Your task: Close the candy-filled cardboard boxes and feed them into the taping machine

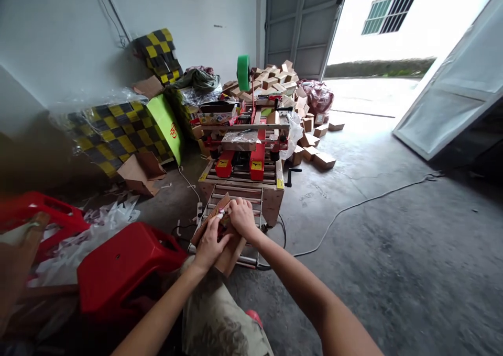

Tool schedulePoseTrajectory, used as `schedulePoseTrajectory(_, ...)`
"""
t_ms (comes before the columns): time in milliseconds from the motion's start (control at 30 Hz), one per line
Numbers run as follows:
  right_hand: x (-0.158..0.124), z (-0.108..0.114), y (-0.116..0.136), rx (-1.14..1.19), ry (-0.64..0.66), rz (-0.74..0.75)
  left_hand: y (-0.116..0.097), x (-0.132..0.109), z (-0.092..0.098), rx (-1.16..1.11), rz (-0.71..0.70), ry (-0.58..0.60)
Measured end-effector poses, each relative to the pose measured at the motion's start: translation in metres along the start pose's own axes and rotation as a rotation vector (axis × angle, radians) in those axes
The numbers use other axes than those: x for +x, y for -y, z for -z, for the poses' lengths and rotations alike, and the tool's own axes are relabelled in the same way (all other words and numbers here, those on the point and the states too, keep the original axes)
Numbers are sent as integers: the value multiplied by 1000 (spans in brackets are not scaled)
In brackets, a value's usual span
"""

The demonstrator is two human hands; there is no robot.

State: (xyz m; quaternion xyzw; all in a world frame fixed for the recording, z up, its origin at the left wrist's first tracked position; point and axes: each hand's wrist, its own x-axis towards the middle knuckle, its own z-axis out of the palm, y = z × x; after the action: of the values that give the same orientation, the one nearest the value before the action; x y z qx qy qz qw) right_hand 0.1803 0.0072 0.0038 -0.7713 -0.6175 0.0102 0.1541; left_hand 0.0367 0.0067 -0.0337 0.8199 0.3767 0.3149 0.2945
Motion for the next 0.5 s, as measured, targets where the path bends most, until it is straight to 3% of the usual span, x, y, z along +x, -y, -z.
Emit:
schedulePoseTrajectory(100, -9, -7, 11, 10, -73, -179, -2, -7, -4, 73, -63, -50)
schedulePoseTrajectory(167, -10, -14, 17, 31, -79, -262, -12, -12, 4, 108, -150, -90)
schedulePoseTrajectory(333, -7, -25, 19, 42, 0, -249, -37, 1, 65, 84, -327, -279)
schedulePoseTrajectory(400, -5, -26, 19, 26, 3, -228, -25, 22, 87, -18, -214, -374)
schedulePoseTrajectory(433, -4, -26, 19, 12, -4, -219, -14, 34, 91, -93, -91, -371)
schedulePoseTrajectory(500, -2, -27, 21, -20, -20, -204, 12, 56, 82, -258, 201, -232)
